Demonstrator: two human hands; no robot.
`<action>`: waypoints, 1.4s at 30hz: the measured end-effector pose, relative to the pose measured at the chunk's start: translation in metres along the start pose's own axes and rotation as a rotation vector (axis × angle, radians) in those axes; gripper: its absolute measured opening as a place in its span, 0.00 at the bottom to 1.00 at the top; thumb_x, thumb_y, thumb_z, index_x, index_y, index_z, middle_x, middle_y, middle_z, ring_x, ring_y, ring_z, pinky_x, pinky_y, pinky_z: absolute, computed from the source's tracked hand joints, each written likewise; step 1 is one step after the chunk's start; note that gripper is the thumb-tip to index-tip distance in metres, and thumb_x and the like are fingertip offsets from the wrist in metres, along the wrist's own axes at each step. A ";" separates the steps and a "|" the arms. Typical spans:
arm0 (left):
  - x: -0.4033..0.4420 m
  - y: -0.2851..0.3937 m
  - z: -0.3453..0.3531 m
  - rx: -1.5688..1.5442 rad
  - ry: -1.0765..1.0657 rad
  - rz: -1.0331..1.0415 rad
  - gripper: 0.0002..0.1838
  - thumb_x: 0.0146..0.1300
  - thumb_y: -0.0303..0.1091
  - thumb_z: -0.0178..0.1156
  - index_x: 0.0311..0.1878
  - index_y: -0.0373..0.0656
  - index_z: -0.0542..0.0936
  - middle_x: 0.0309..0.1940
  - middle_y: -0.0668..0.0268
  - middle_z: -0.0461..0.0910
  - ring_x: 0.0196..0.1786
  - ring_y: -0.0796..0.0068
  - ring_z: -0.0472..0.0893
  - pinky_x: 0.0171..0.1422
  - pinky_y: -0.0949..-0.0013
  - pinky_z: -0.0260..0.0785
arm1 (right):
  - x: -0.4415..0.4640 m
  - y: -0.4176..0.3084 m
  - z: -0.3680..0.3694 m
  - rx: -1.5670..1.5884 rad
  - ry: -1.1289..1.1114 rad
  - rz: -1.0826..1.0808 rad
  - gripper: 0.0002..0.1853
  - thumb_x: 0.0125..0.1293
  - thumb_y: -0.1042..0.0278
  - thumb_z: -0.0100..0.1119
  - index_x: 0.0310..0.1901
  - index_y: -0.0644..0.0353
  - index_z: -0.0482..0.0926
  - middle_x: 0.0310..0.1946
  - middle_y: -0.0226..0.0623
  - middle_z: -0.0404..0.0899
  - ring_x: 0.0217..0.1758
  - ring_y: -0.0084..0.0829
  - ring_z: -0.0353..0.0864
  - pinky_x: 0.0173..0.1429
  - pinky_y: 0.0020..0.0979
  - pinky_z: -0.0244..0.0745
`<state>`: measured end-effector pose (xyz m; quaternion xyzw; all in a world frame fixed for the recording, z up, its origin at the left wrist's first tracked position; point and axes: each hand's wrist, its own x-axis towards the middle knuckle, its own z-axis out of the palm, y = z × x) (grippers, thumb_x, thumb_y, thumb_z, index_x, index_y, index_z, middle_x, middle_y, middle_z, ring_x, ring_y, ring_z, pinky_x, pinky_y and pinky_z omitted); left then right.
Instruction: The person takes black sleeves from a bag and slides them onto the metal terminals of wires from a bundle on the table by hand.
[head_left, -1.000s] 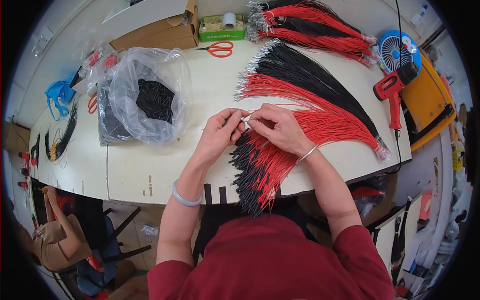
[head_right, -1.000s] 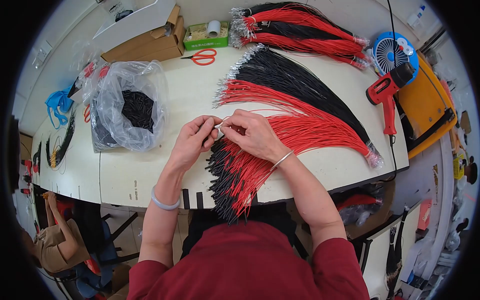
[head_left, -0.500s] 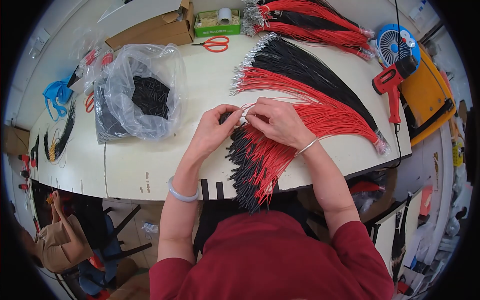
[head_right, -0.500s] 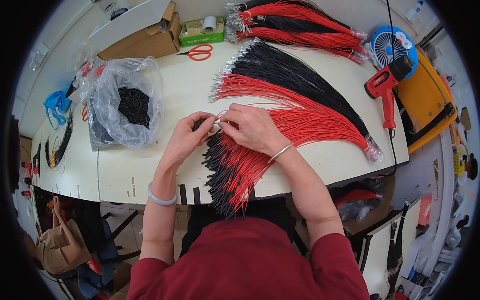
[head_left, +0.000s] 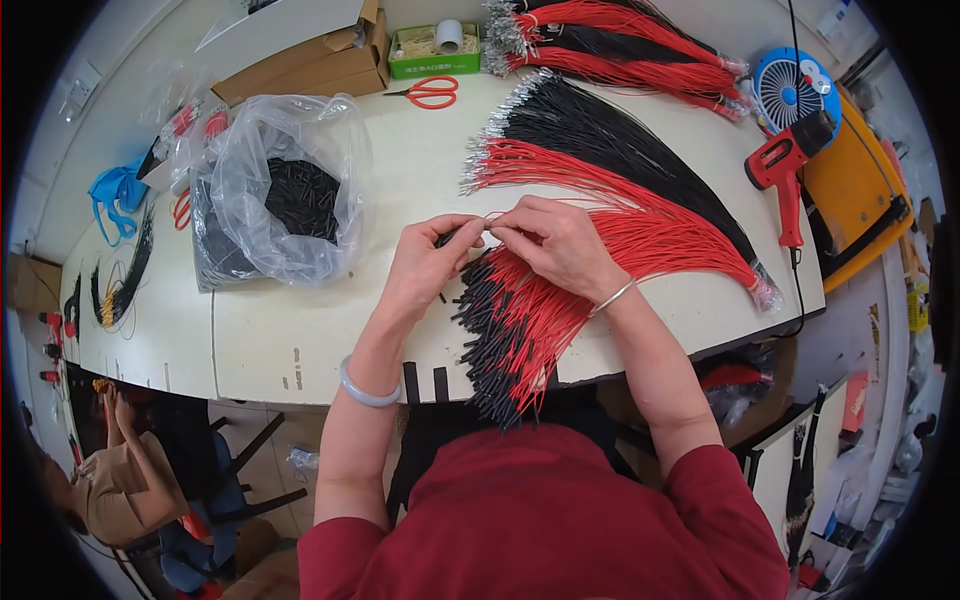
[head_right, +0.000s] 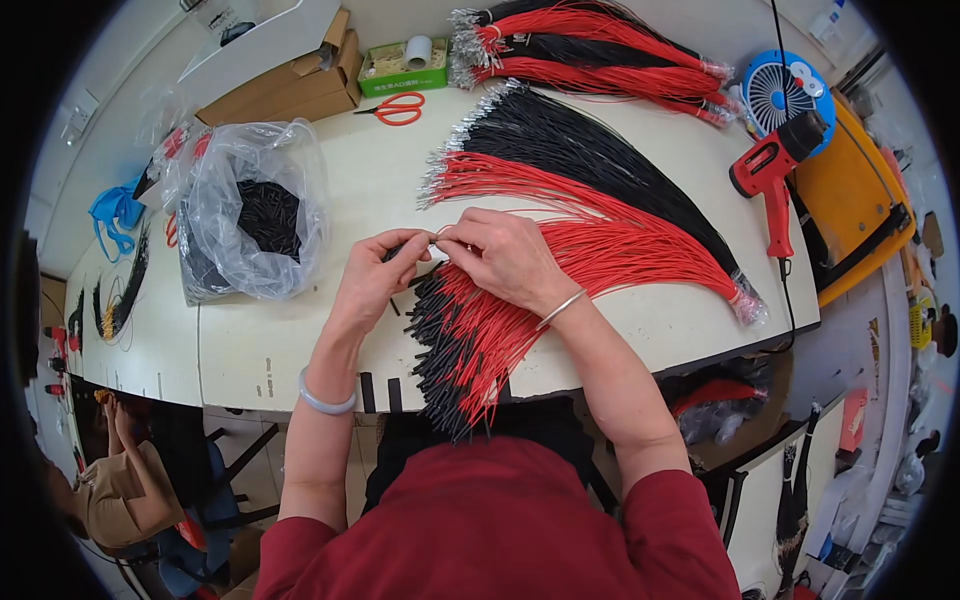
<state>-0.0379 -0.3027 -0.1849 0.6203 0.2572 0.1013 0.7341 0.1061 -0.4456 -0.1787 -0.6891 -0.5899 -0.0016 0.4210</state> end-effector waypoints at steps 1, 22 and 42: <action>0.001 0.001 -0.001 0.000 0.001 0.004 0.13 0.73 0.34 0.60 0.52 0.34 0.82 0.33 0.67 0.79 0.24 0.89 0.65 0.24 0.86 0.52 | 0.000 0.001 0.000 -0.001 0.001 -0.004 0.05 0.64 0.69 0.63 0.35 0.58 0.87 0.26 0.30 0.77 0.23 0.30 0.72 0.28 0.31 0.68; -0.034 0.024 -0.036 0.443 0.050 -0.034 0.11 0.67 0.35 0.66 0.38 0.34 0.86 0.22 0.73 0.73 0.24 0.85 0.64 0.26 0.80 0.56 | 0.000 0.006 -0.003 0.100 -0.146 0.034 0.05 0.61 0.71 0.67 0.38 0.59 0.87 0.32 0.32 0.83 0.35 0.30 0.74 0.47 0.29 0.72; -0.015 0.006 -0.040 -0.565 -0.090 -0.117 0.12 0.73 0.36 0.60 0.47 0.36 0.77 0.29 0.69 0.74 0.25 0.87 0.65 0.24 0.86 0.54 | -0.002 0.001 -0.005 -0.047 -0.362 -0.048 0.04 0.61 0.68 0.66 0.33 0.57 0.85 0.34 0.32 0.79 0.42 0.34 0.73 0.56 0.32 0.69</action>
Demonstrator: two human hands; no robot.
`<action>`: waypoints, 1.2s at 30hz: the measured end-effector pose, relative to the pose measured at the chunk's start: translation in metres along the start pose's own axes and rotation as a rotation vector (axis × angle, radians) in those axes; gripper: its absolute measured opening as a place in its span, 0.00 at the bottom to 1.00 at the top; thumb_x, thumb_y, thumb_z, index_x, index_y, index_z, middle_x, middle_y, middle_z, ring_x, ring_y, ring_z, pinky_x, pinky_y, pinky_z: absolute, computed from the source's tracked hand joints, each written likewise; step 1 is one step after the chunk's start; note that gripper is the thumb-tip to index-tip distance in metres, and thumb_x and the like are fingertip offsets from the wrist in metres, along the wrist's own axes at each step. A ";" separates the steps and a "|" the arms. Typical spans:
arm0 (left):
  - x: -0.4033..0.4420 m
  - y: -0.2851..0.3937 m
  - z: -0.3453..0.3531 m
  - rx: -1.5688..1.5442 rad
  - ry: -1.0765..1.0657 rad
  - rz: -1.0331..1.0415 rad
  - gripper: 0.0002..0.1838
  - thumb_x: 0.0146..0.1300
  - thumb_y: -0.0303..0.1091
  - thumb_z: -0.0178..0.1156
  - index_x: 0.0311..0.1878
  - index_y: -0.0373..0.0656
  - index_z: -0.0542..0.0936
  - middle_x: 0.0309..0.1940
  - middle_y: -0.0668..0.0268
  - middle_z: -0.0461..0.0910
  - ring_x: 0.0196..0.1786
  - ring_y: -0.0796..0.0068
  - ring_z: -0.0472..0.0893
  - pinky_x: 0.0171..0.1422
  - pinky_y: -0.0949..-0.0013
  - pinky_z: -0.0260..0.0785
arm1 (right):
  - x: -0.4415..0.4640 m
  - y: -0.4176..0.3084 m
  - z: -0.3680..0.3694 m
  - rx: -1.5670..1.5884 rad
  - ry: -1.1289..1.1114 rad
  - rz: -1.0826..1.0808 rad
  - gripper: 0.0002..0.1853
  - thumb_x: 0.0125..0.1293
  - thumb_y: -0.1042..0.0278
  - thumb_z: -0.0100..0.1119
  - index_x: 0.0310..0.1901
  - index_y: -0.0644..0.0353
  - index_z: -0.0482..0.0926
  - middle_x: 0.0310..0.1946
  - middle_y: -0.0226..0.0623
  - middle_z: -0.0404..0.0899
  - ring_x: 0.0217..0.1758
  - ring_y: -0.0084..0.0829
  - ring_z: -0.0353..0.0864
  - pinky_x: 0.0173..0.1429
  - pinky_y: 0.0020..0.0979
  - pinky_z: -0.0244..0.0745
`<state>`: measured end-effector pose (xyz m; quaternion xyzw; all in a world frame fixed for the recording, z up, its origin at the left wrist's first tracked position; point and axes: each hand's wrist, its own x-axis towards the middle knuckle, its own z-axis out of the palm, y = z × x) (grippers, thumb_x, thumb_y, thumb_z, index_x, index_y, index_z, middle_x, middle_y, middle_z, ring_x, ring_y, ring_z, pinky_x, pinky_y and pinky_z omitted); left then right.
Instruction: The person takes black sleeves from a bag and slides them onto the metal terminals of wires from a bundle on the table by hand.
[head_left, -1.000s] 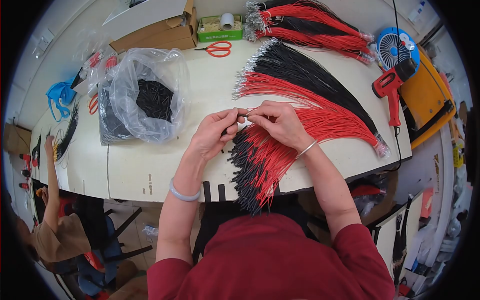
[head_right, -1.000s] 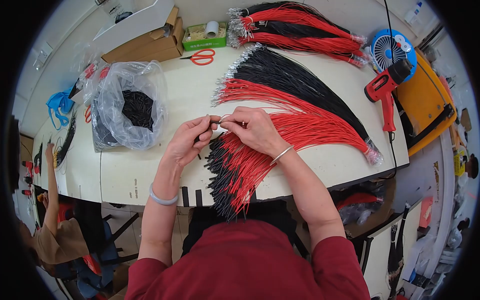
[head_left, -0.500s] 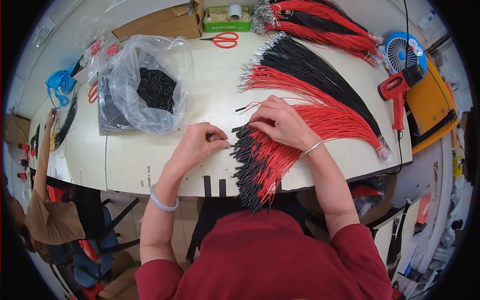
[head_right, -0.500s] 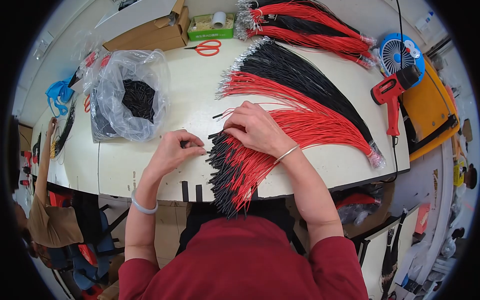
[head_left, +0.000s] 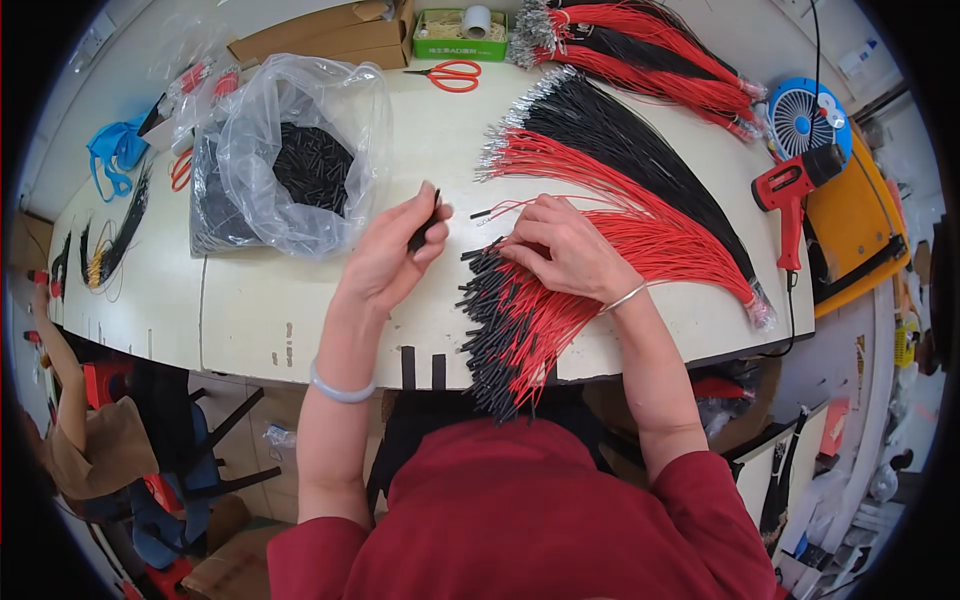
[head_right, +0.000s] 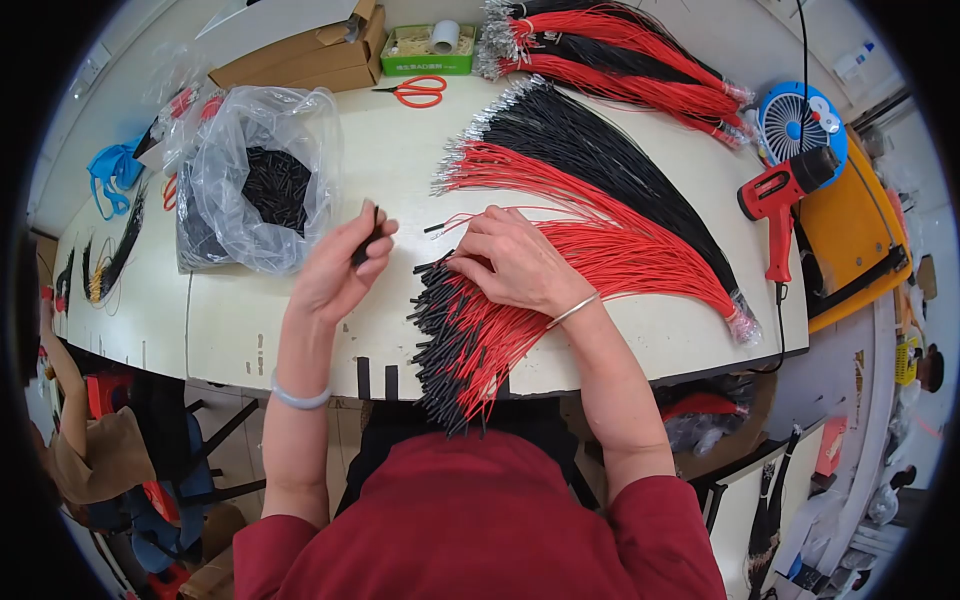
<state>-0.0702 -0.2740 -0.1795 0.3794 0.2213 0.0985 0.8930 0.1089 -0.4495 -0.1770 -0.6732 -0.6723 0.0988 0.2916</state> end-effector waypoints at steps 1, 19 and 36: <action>0.006 -0.002 0.008 -0.055 0.007 0.018 0.13 0.74 0.37 0.59 0.48 0.35 0.76 0.31 0.68 0.74 0.26 0.87 0.65 0.24 0.86 0.54 | 0.001 0.000 0.001 -0.004 -0.011 0.014 0.04 0.62 0.68 0.66 0.33 0.57 0.85 0.34 0.32 0.79 0.43 0.34 0.74 0.56 0.32 0.70; 0.011 -0.013 0.017 0.045 0.146 0.114 0.14 0.72 0.37 0.63 0.48 0.34 0.80 0.32 0.67 0.76 0.26 0.89 0.67 0.23 0.86 0.55 | 0.008 -0.006 -0.004 -0.106 0.003 -0.051 0.03 0.62 0.71 0.64 0.37 0.57 0.82 0.33 0.33 0.80 0.41 0.34 0.75 0.53 0.33 0.71; 0.014 -0.028 0.022 0.194 0.012 -0.013 0.13 0.74 0.30 0.58 0.54 0.31 0.79 0.33 0.67 0.76 0.27 0.89 0.67 0.27 0.86 0.57 | 0.001 0.003 0.008 0.096 0.185 -0.025 0.04 0.63 0.73 0.62 0.38 0.59 0.83 0.34 0.32 0.83 0.37 0.32 0.74 0.51 0.32 0.71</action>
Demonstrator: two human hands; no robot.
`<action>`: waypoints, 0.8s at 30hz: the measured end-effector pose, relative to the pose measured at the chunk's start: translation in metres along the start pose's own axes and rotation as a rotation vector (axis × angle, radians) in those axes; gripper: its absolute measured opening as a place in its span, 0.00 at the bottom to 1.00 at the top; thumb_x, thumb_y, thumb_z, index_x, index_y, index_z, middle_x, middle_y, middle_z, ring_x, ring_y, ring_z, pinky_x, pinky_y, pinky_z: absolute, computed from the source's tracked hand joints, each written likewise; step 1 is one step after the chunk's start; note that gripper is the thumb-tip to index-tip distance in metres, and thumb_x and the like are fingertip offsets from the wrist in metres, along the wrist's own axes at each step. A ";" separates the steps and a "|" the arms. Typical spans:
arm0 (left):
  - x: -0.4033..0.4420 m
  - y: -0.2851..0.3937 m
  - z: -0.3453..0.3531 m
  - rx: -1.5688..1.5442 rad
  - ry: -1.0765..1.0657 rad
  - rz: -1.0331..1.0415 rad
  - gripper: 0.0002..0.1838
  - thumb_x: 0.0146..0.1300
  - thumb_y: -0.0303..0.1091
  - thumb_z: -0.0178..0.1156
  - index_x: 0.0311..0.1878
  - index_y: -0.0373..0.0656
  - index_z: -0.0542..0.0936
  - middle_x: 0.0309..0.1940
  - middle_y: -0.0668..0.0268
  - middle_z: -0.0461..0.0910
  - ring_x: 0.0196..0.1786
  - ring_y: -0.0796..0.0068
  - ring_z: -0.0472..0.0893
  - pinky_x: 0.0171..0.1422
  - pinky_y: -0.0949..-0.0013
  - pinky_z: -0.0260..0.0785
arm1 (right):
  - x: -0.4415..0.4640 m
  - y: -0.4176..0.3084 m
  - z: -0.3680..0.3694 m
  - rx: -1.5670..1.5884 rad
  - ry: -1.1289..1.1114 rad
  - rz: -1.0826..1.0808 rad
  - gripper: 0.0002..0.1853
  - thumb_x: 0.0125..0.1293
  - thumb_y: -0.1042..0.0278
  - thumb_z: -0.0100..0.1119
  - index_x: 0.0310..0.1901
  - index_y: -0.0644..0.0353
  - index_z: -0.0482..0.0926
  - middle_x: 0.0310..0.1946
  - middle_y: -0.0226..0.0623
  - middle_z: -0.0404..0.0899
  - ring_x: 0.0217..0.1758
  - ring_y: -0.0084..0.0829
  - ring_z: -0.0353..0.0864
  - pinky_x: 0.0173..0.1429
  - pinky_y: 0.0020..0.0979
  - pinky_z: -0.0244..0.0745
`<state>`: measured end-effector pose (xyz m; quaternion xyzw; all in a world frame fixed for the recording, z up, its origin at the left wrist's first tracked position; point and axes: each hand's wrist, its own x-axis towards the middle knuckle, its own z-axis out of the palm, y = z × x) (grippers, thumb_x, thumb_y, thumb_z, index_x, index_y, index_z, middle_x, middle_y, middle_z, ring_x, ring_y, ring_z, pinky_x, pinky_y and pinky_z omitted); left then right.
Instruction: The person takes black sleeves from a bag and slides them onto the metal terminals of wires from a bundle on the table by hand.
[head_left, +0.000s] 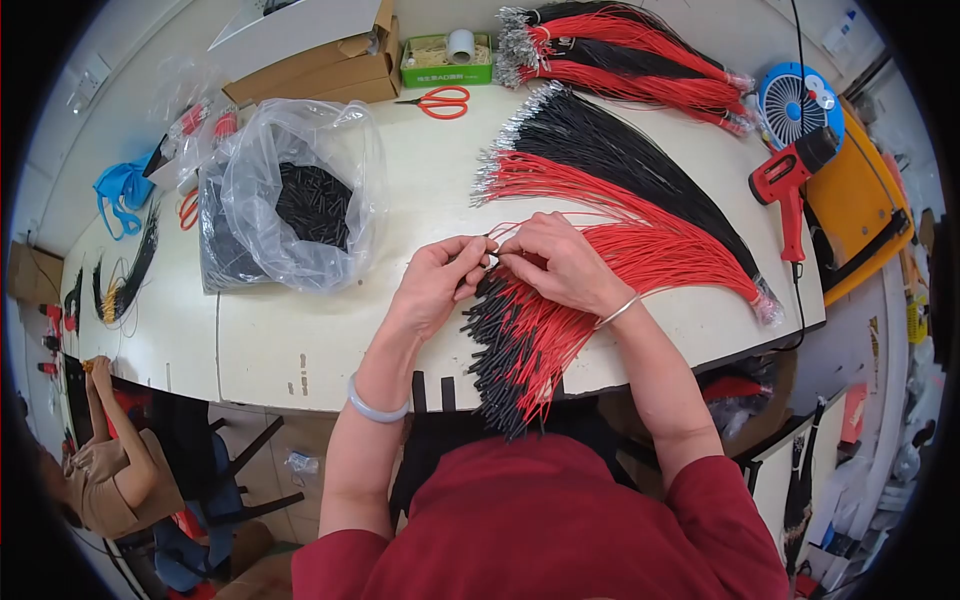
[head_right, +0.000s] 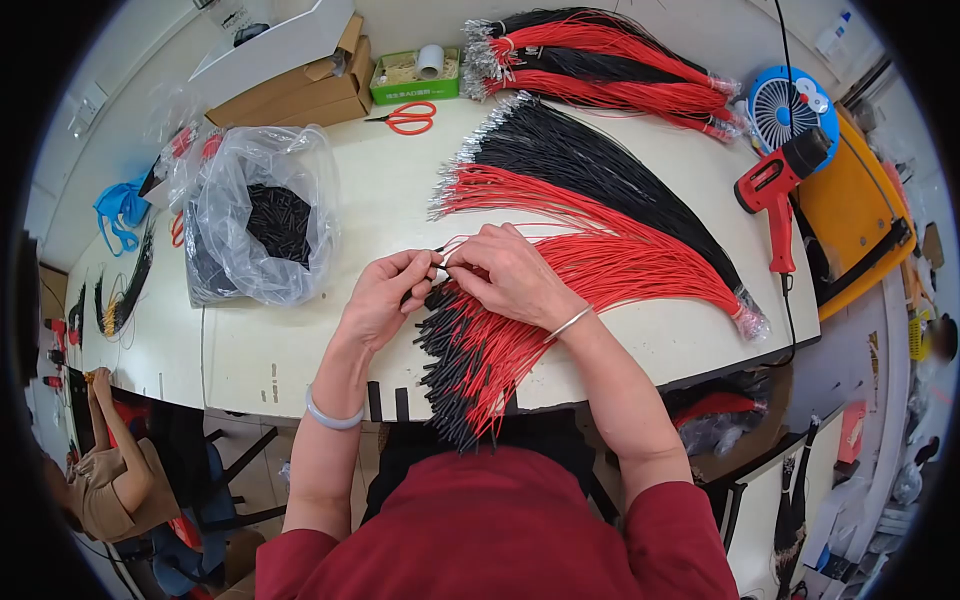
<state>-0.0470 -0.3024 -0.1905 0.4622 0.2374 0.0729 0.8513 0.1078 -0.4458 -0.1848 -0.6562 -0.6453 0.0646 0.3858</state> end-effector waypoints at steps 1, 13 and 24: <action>0.000 -0.001 0.000 0.004 0.011 0.010 0.13 0.74 0.29 0.57 0.55 0.31 0.79 0.34 0.67 0.77 0.28 0.88 0.68 0.27 0.86 0.58 | 0.000 0.000 0.001 -0.013 -0.006 0.001 0.04 0.63 0.73 0.62 0.39 0.59 0.84 0.34 0.32 0.83 0.37 0.32 0.74 0.51 0.32 0.71; 0.003 0.010 -0.016 -0.488 0.136 0.117 0.17 0.71 0.21 0.56 0.61 0.29 0.74 0.46 0.59 0.79 0.40 0.78 0.80 0.41 0.83 0.73 | 0.009 0.022 0.011 -0.302 0.268 0.089 0.08 0.62 0.69 0.65 0.41 0.62 0.86 0.34 0.33 0.85 0.38 0.33 0.75 0.51 0.32 0.72; 0.001 0.010 -0.006 -0.402 0.236 0.112 0.18 0.71 0.25 0.60 0.61 0.29 0.74 0.47 0.57 0.80 0.40 0.78 0.81 0.39 0.87 0.75 | 0.001 0.009 -0.023 -0.058 -0.189 0.191 0.07 0.63 0.70 0.66 0.40 0.60 0.85 0.36 0.36 0.85 0.39 0.35 0.76 0.47 0.33 0.73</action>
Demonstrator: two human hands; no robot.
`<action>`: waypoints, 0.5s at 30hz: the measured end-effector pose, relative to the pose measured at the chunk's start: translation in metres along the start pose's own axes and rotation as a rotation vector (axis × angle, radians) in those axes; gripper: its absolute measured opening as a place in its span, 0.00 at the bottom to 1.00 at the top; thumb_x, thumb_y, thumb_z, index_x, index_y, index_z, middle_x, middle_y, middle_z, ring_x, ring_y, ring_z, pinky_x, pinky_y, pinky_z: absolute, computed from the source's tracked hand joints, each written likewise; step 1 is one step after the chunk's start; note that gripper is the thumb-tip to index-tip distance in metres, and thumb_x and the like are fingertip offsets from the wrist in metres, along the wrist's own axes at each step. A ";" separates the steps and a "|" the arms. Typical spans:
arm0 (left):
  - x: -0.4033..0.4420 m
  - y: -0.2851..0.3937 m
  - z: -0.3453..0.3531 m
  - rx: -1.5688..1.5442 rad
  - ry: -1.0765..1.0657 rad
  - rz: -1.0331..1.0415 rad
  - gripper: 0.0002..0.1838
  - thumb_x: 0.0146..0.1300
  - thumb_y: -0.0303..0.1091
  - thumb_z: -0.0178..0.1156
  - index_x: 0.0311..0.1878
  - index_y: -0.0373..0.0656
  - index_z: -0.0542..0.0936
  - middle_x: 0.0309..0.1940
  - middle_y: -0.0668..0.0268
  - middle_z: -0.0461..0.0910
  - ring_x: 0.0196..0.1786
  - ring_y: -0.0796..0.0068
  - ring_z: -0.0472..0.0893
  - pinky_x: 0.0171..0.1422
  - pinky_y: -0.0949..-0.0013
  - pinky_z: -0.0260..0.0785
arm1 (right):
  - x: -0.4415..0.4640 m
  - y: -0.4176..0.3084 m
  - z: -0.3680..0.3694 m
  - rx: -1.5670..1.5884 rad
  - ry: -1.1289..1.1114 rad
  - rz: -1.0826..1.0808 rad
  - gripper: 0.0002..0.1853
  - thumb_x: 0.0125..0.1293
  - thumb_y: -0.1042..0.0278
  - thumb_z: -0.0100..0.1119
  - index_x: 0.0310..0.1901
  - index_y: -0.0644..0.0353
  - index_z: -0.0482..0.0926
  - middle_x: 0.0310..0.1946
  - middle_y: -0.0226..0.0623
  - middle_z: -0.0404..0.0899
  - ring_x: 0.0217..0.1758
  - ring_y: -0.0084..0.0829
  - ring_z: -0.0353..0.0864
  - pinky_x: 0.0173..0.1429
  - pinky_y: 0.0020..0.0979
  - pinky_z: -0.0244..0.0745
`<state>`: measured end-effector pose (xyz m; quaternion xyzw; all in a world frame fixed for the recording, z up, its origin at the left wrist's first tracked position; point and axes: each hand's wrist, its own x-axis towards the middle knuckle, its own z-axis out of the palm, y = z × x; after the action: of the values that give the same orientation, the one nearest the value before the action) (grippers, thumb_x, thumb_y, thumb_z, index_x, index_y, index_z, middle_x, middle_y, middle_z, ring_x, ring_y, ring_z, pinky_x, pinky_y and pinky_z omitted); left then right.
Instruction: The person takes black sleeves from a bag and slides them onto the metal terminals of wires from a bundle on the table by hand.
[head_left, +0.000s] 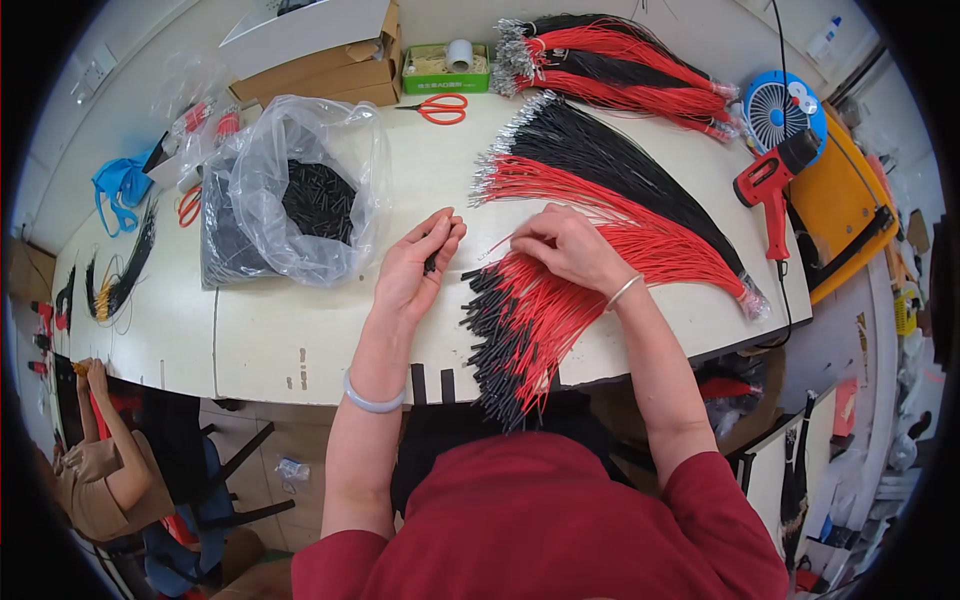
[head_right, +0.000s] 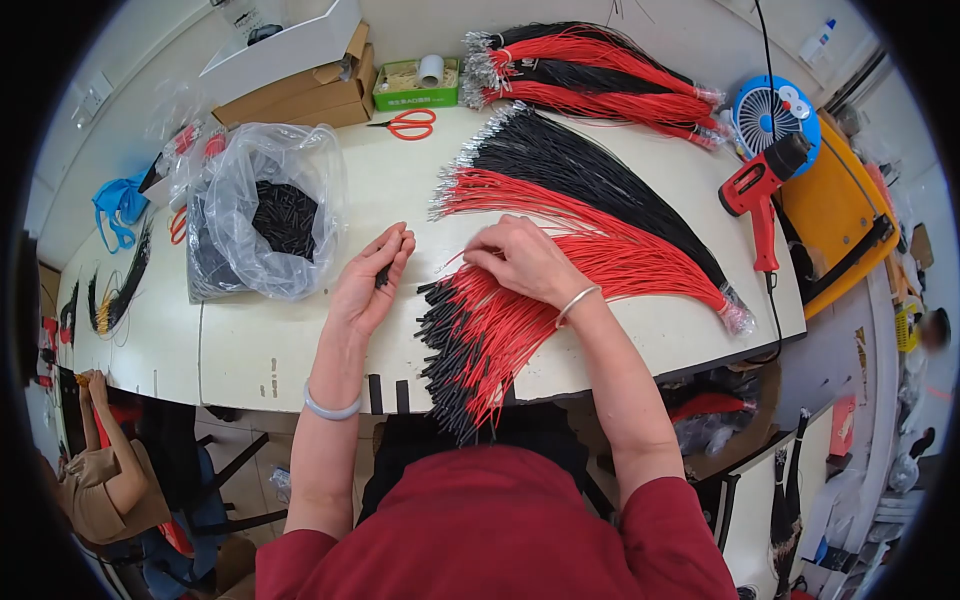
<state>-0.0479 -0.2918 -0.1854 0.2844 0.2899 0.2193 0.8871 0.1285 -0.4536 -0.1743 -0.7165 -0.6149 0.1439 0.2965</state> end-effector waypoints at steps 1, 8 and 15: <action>0.002 -0.003 -0.004 0.033 -0.017 -0.004 0.18 0.71 0.27 0.61 0.60 0.29 0.75 0.46 0.58 0.80 0.38 0.80 0.80 0.37 0.87 0.73 | 0.003 -0.004 0.000 -0.013 0.009 0.044 0.06 0.62 0.70 0.66 0.40 0.60 0.85 0.35 0.36 0.85 0.38 0.35 0.77 0.47 0.33 0.73; 0.008 -0.003 -0.018 0.092 -0.125 -0.049 0.17 0.71 0.33 0.64 0.56 0.30 0.79 0.39 0.63 0.80 0.30 0.88 0.73 0.26 0.88 0.62 | 0.032 -0.002 0.009 -0.283 -0.037 -0.107 0.05 0.60 0.73 0.65 0.38 0.60 0.84 0.33 0.36 0.83 0.36 0.37 0.78 0.44 0.34 0.73; 0.002 -0.006 0.000 0.130 -0.058 0.024 0.15 0.72 0.33 0.63 0.53 0.31 0.80 0.36 0.65 0.78 0.27 0.89 0.68 0.23 0.86 0.57 | 0.023 -0.007 0.013 -0.014 0.142 -0.095 0.04 0.62 0.71 0.64 0.36 0.61 0.84 0.32 0.37 0.82 0.34 0.37 0.78 0.45 0.35 0.74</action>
<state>-0.0451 -0.2953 -0.1895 0.3513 0.2741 0.2022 0.8721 0.1200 -0.4274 -0.1765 -0.6971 -0.6265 0.0742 0.3406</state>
